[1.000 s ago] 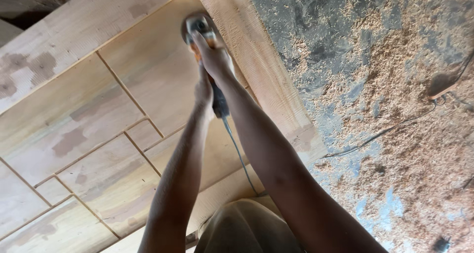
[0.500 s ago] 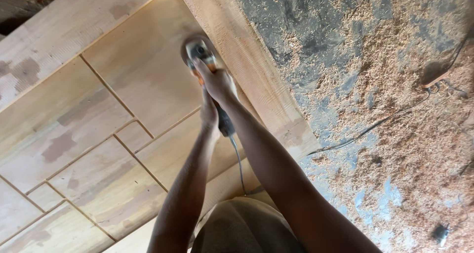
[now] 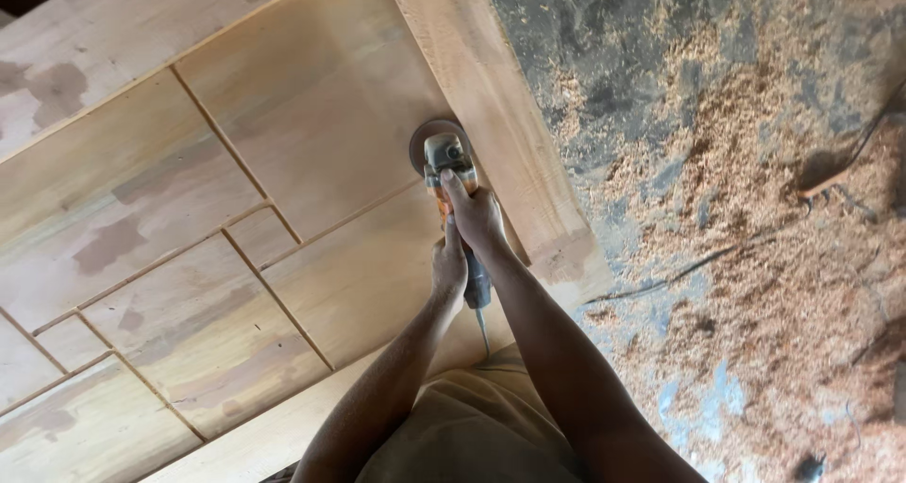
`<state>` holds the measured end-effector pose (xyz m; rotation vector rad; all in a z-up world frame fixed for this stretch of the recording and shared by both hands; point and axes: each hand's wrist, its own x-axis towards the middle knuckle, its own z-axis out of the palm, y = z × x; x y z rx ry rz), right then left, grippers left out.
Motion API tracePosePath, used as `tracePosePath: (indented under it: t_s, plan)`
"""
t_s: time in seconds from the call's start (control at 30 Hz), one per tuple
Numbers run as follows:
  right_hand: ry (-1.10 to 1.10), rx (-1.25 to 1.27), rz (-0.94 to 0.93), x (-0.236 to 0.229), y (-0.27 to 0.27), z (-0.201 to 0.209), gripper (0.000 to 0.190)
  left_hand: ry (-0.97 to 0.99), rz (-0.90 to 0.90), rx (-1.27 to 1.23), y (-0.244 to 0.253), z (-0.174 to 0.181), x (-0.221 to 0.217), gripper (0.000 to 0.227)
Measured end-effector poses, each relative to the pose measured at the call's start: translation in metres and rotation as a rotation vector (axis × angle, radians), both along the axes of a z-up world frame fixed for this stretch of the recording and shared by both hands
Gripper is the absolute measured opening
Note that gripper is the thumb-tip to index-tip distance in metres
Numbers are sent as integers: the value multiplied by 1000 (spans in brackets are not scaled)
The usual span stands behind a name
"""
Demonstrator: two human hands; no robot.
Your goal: The person uses an orbital sander to smooth the surface of a large wooden panel with a geometric pattern. The person moves the sander systematically across the panel's surface and edges.
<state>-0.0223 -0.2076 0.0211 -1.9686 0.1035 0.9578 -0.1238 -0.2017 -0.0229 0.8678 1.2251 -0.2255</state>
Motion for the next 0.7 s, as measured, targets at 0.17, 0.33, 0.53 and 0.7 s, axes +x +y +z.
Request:
tracePosePath:
  t_s: [0.17,0.33,0.53,0.7]
  plan:
    - [-48,128,41,44,79,-10,60,-105,98,90,78,-9,47,92]
    - [45,207,-30,89,164,-22,63,-185,169,46,156,-13,92,94]
    - [37,268,56,102,195,-5,63,-305,350,11,175,-1,111,85]
    - [36,41,101,76,191,4,69,-222,280,47,171,11,79,86]
